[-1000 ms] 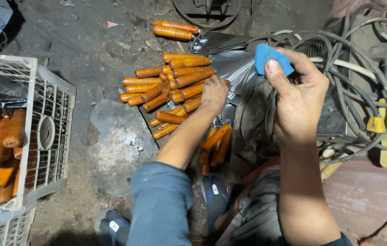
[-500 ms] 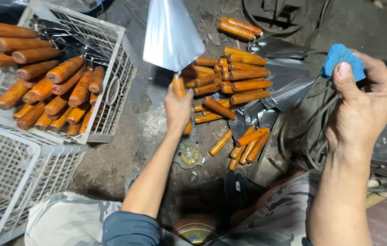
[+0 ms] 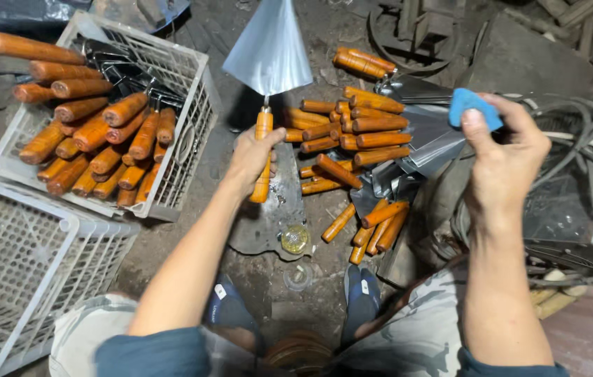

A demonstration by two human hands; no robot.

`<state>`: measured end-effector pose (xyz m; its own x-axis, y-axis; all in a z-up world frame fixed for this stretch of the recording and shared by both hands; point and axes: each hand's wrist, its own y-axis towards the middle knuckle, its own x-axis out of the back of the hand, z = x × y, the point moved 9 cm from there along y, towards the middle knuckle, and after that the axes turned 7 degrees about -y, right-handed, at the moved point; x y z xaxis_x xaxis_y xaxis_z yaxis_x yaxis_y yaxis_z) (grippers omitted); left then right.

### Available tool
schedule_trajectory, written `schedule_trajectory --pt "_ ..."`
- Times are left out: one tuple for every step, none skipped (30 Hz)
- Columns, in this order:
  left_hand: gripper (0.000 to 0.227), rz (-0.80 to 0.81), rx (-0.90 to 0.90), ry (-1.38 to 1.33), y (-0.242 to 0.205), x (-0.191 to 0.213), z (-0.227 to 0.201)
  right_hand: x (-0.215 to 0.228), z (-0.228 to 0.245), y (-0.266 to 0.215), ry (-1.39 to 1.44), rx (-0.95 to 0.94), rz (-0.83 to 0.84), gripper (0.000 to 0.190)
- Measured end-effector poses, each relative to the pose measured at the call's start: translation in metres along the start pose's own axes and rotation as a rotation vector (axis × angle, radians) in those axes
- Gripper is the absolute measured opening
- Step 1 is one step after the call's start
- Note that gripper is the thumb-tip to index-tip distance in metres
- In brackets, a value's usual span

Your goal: The person sits on the floor and repeatedly scrapes the surface of metal trowels using a blue abrasive pad. They pick up each trowel from a pile, scrape both sides, and place it back down.

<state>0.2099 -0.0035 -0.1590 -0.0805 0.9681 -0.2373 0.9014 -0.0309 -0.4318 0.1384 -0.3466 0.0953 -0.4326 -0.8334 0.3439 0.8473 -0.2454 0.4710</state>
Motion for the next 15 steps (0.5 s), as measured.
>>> schedule_trajectory --pt "0.021 0.071 -0.012 -0.044 -0.014 -0.011 -0.016 -0.002 0.003 -0.001 -0.026 0.011 0.009 0.02" --pt "0.022 0.139 -0.025 -0.085 -0.031 -0.021 -0.031 -0.004 0.011 -0.004 -0.075 0.063 0.015 0.02" --pt "0.022 0.155 0.016 -0.079 -0.049 -0.028 -0.035 -0.007 0.02 -0.008 -0.125 0.114 0.02 0.02" --pt "0.023 0.168 0.061 -0.072 -0.07 -0.032 -0.033 -0.012 0.028 -0.013 -0.174 0.161 0.029 0.021" --pt "0.026 0.18 0.106 -0.065 -0.089 -0.035 -0.028 -0.019 0.039 -0.02 -0.215 0.235 0.055 0.02" --pt "0.037 0.101 0.155 0.018 -0.106 -0.03 -0.02 -0.027 0.05 -0.026 -0.255 0.309 0.083 0.02" --pt "0.049 0.021 0.202 0.101 -0.119 -0.024 -0.012 -0.037 0.059 -0.033 -0.296 0.382 0.111 0.02" --pt "0.049 0.051 0.143 0.181 -0.128 -0.028 -0.013 -0.046 0.064 -0.04 -0.327 0.41 0.133 0.022" --pt "0.049 0.082 0.083 0.261 -0.134 -0.032 -0.013 -0.057 0.068 -0.047 -0.358 0.438 0.156 0.024" --pt "0.049 0.113 0.023 0.335 -0.139 -0.036 -0.012 -0.068 0.072 -0.053 -0.39 0.469 0.183 0.026" --pt "0.052 0.128 0.03 0.335 -0.142 -0.038 -0.007 -0.077 0.074 -0.056 -0.402 0.477 0.191 0.025" --pt "0.054 0.144 0.035 0.332 -0.143 -0.043 -0.002 -0.085 0.074 -0.058 -0.415 0.487 0.199 0.025" --pt "0.057 0.159 0.04 0.329 -0.146 -0.048 0.002 -0.09 0.075 -0.061 -0.428 0.498 0.207 0.025" --pt "0.055 0.176 0.019 0.317 -0.146 -0.05 -0.001 -0.097 0.078 -0.063 -0.447 0.511 0.209 0.024" --pt "0.054 0.192 -0.001 0.306 -0.147 -0.053 -0.004 -0.102 0.08 -0.066 -0.467 0.525 0.211 0.024"
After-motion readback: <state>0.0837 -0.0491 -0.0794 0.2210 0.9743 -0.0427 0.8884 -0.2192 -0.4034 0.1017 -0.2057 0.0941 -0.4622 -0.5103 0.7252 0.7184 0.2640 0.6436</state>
